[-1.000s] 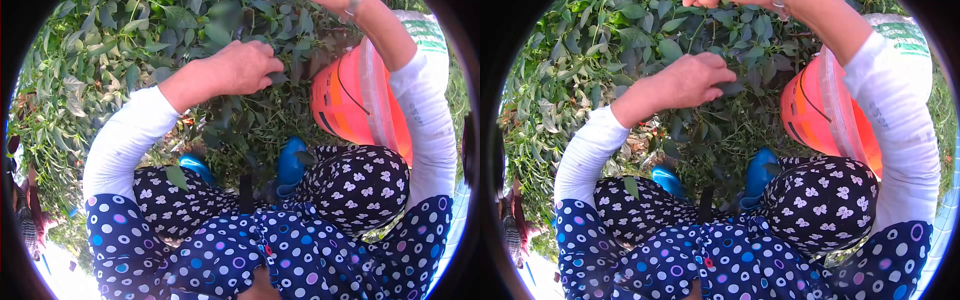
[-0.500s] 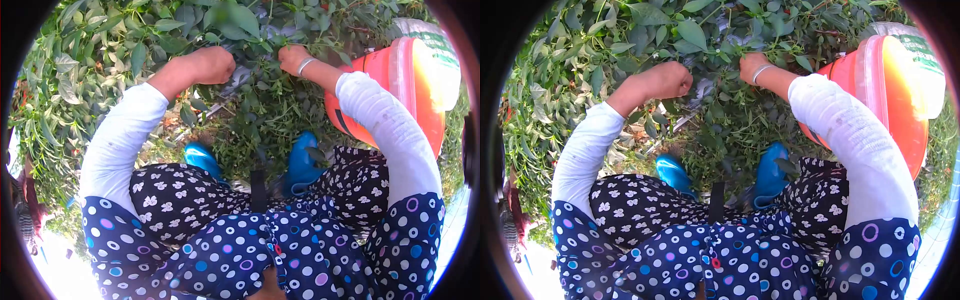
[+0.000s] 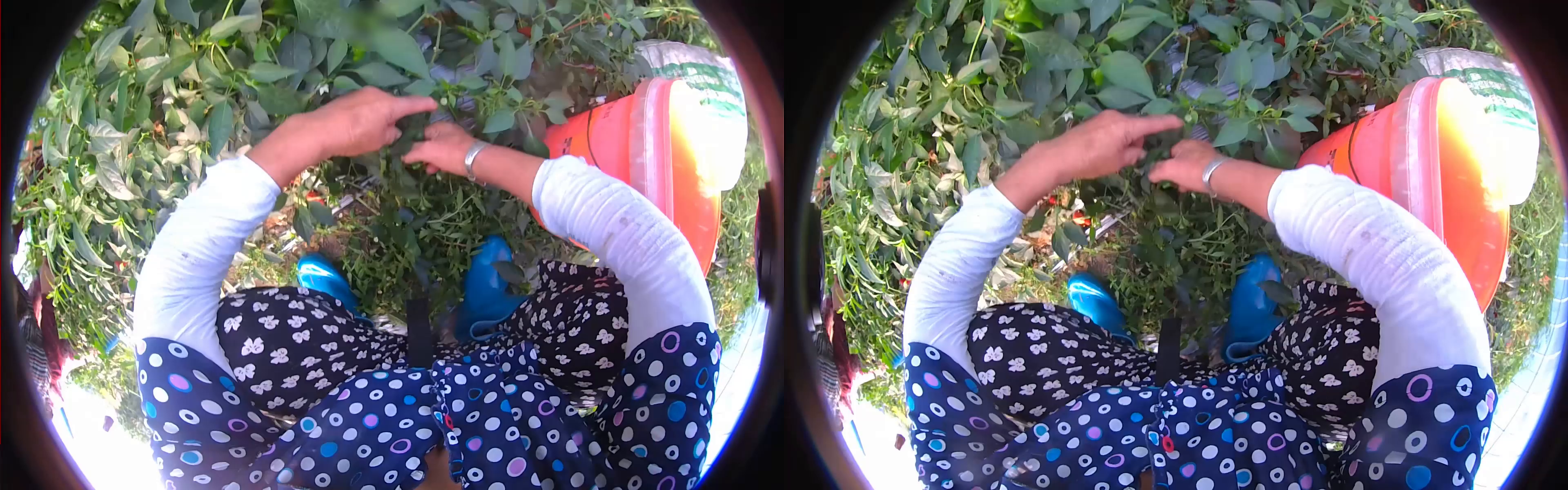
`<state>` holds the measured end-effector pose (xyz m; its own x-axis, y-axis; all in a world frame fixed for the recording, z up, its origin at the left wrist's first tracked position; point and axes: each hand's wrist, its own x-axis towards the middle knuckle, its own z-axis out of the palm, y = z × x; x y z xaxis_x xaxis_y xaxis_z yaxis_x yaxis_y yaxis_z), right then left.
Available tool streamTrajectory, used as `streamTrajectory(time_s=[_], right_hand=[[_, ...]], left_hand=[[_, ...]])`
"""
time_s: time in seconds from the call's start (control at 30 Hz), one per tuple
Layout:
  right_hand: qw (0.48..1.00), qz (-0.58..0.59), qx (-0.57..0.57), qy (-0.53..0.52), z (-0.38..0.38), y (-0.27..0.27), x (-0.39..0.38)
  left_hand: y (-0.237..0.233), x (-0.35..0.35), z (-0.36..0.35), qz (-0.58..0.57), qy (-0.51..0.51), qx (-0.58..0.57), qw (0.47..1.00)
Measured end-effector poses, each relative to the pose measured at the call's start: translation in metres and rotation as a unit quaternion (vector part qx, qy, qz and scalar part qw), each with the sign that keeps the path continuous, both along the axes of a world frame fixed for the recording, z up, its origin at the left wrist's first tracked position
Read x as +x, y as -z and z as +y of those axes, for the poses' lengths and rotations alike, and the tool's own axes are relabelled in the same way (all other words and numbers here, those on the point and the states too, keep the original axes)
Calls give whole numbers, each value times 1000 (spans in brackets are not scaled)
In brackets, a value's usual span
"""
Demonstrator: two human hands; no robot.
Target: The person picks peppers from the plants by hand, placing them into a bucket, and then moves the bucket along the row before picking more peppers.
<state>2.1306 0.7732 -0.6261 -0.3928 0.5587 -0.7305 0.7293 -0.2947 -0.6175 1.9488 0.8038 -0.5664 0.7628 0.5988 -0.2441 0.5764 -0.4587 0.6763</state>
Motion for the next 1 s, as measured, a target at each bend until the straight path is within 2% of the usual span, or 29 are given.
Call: streamTrajectory(time_s=[0.03, 0.1, 0.2, 0.27, 0.3, 0.37, 0.4, 0.43, 0.5, 0.57, 0.6, 0.63, 0.67, 0.73, 0.77, 0.8, 0.83, 0.87, 0.9, 0.97, 1.0], right_hand=[[1000, 24, -10, 14, -4, -23, -3], [993, 7, -82, 87, -9, -46, -6], [996, 4, -76, 49, -6, -57, -1], [998, -1, -35, -53, -6, -67, 1], [998, -1, -41, -54, -9, -73, 0], [967, 44, 118, -223, -15, -85, -8], [947, 77, 122, -286, -30, -94, -14], [923, 109, 126, -347, -52, -104, -20], [904, 206, 61, -370, -84, -115, -26], [904, 223, 23, -365, -85, -116, -31], [900, 239, -17, -364, -86, -118, -34], [924, 208, -140, -287, -78, -115, -32], [924, 213, -227, -221, -62, -121, -27], [950, 160, -172, -207, -19, -123, -14], [971, 139, -131, -143, 2, -136, -2], [979, 123, -84, -140, 21, -148, 6], [986, 138, -64, -63, 34, -154, 17], [988, 146, -39, -44, 40, -166, 23], [986, 156, -50, -39, 41, -175, 22], [994, 66, -16, -86, 46, -201, 11], [994, 67, -15, -83, 46, -202, 14]], left_hand=[[4, 7, -4, 20, 45, 24, 998], [12, 15, -5, 23, 58, 16, 998], [8, 12, 1, 53, 68, 15, 996], [6, 11, 4, 56, 39, -17, 998], [9, 11, 2, 56, 39, -22, 997], [11, 11, 4, 74, 44, -12, 996], [9, 11, 4, 131, 57, -2, 990], [14, 6, 2, 132, 55, -4, 990], [23, -3, 5, 179, 23, -23, 983], [21, -5, 0, 156, 7, -47, 987], [17, -3, -5, 93, 6, 1, 996], [14, 0, -7, 29, 4, 48, 998], [6, 5, -6, -27, -16, 34, 999], [-21, 13, -3, -131, -78, -38, 988], [-41, 15, -2, -177, -123, -96, 972], [-61, 15, 0, -208, -105, -142, 962], [-78, 16, 3, -240, -86, -181, 950], [-88, 15, 4, -217, -90, -178, 956], [-96, 21, -2, -211, -169, -202, 941], [-94, 17, 4, -183, -129, -169, 960], [-93, 15, 6, -182, -126, -169, 960]])
